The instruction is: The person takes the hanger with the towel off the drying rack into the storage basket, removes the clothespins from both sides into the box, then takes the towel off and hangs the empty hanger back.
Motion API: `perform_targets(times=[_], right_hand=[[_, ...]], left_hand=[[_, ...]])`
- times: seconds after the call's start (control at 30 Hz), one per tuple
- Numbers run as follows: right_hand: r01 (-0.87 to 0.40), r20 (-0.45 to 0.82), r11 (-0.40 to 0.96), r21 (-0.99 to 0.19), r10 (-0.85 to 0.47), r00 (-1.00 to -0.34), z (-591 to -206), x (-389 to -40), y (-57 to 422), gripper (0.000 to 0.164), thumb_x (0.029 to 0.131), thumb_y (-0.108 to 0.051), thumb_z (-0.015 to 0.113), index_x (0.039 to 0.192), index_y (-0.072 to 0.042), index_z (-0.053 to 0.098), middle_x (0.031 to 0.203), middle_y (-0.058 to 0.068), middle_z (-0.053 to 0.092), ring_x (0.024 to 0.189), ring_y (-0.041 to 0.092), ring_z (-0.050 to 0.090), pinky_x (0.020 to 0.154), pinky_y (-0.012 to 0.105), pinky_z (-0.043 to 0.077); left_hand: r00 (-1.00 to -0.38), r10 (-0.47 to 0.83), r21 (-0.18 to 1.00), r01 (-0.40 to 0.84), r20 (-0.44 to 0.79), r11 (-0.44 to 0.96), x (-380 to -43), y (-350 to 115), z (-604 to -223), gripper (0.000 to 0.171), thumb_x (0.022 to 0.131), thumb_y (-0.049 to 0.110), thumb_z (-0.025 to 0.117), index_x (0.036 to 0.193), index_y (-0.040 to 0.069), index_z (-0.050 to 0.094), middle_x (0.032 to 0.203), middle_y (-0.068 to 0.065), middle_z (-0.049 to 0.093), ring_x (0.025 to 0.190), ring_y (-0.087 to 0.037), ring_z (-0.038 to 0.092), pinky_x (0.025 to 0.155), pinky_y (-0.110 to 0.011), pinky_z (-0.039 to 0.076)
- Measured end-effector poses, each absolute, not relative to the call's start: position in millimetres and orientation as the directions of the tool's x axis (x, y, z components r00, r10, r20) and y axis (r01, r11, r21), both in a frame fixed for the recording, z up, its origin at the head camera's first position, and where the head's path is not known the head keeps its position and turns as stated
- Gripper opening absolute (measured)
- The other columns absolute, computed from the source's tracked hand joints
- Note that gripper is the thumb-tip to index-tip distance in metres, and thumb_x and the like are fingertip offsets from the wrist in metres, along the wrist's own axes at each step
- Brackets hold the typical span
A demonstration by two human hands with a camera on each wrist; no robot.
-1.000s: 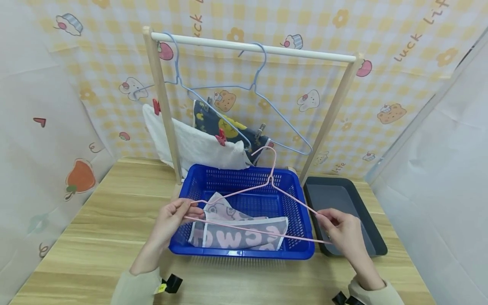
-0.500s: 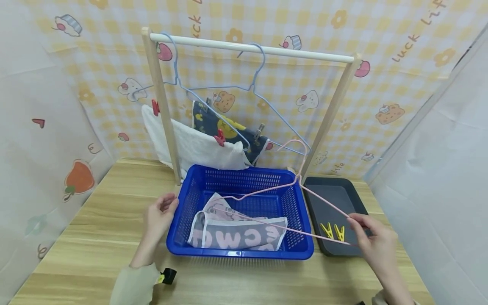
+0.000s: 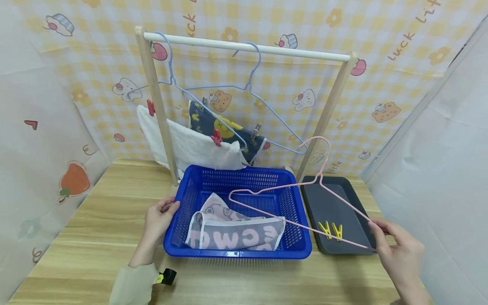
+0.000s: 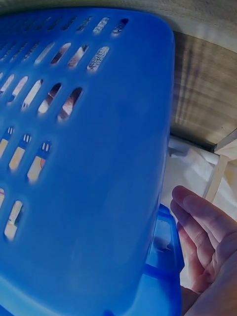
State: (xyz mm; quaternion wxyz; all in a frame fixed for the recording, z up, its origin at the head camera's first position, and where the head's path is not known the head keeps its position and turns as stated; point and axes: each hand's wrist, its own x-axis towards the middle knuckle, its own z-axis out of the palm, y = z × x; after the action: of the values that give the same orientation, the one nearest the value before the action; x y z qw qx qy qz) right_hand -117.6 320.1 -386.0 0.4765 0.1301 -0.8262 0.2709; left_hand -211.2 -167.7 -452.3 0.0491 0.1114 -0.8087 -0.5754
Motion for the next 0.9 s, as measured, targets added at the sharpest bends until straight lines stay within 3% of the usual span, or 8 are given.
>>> perform_targets(times=[0.2,0.4,0.5,0.57,0.63,0.7,0.8,0.9], right_hand=[[-0.4,0.885,0.869,-0.291,0.085,-0.457,-379,-112,338,0.04,0.09,-0.027,0.064,0.078,0.011,0.067,0.085,-0.025,0.056,0.081,-0.022,0.046,0.073,-0.001,0.033],[-0.29,0.881,0.916,-0.277,0.122,-0.456,-367,-106,353,0.029,0.089,-0.015,0.064,0.08,0.012,0.067,0.091,-0.028,0.05,0.083,-0.026,0.041,0.074,-0.001,0.03],[-0.244,0.887,0.937,-0.252,0.122,-0.446,-357,-107,356,0.025,0.089,-0.01,0.063,0.082,0.014,0.066,0.076,-0.008,0.064,0.085,-0.028,0.038,0.072,-0.003,0.027],[-0.211,0.891,0.952,-0.221,0.11,-0.44,-349,-108,357,0.026,0.089,-0.011,0.061,0.083,0.014,0.066,0.069,0.012,0.066,0.086,-0.029,0.035,0.071,-0.004,0.025],[-0.171,0.898,0.97,-0.176,0.087,-0.432,-340,-112,356,0.023,0.089,-0.008,0.061,0.083,0.014,0.066,0.069,0.03,0.06,0.075,-0.017,0.048,0.063,0.002,0.025],[-0.134,0.9,0.981,-0.14,0.069,-0.43,-333,-116,354,0.02,0.088,-0.006,0.061,0.084,0.014,0.066,0.07,0.029,0.061,0.066,0.006,0.057,0.058,0.014,0.029],[-0.096,0.905,0.99,-0.1,0.05,-0.423,-325,-125,349,0.017,0.088,-0.004,0.061,0.086,0.012,0.066,0.07,0.028,0.061,0.061,0.044,0.052,0.055,0.035,0.03],[-0.1,0.918,0.989,-0.11,0.062,-0.392,-324,-133,344,0.019,0.089,-0.006,0.06,0.086,0.011,0.067,0.07,0.026,0.062,0.062,0.044,0.052,0.054,0.042,0.029]], left_hand=[[-0.97,-0.231,0.951,-0.136,-0.072,0.277,-212,-168,-453,0.036,0.094,0.014,0.056,0.121,-0.009,0.055,0.116,-0.027,0.059,0.074,0.008,0.054,0.066,-0.007,0.047],[-0.965,-0.232,0.963,-0.17,-0.12,0.208,-215,-169,-454,0.037,0.094,0.013,0.056,0.123,-0.01,0.053,0.12,-0.027,0.057,0.072,0.009,0.055,0.066,-0.009,0.049],[-0.965,-0.231,0.963,-0.175,-0.127,0.203,-215,-169,-455,0.038,0.094,0.013,0.055,0.123,-0.01,0.053,0.12,-0.027,0.057,0.072,0.009,0.055,0.066,-0.009,0.049],[-0.964,-0.23,0.962,-0.179,-0.131,0.204,-215,-169,-455,0.038,0.094,0.013,0.056,0.124,-0.01,0.052,0.12,-0.027,0.057,0.073,0.008,0.055,0.066,-0.009,0.049],[-0.963,-0.231,0.962,-0.186,-0.139,0.199,-215,-169,-454,0.038,0.094,0.013,0.055,0.124,-0.01,0.052,0.119,-0.027,0.058,0.073,0.007,0.056,0.066,-0.009,0.049],[-0.963,-0.23,0.962,-0.191,-0.144,0.194,-214,-169,-453,0.038,0.094,0.013,0.055,0.125,-0.01,0.052,0.119,-0.026,0.058,0.073,0.007,0.056,0.066,-0.009,0.049],[-0.963,-0.229,0.963,-0.19,-0.144,0.19,-214,-169,-453,0.038,0.094,0.013,0.055,0.125,-0.01,0.052,0.119,-0.026,0.058,0.073,0.007,0.056,0.066,-0.009,0.049],[-0.964,-0.225,0.964,-0.187,-0.143,0.191,-213,-168,-453,0.038,0.094,0.013,0.055,0.124,-0.01,0.052,0.119,-0.027,0.058,0.073,0.007,0.056,0.066,-0.01,0.049]])
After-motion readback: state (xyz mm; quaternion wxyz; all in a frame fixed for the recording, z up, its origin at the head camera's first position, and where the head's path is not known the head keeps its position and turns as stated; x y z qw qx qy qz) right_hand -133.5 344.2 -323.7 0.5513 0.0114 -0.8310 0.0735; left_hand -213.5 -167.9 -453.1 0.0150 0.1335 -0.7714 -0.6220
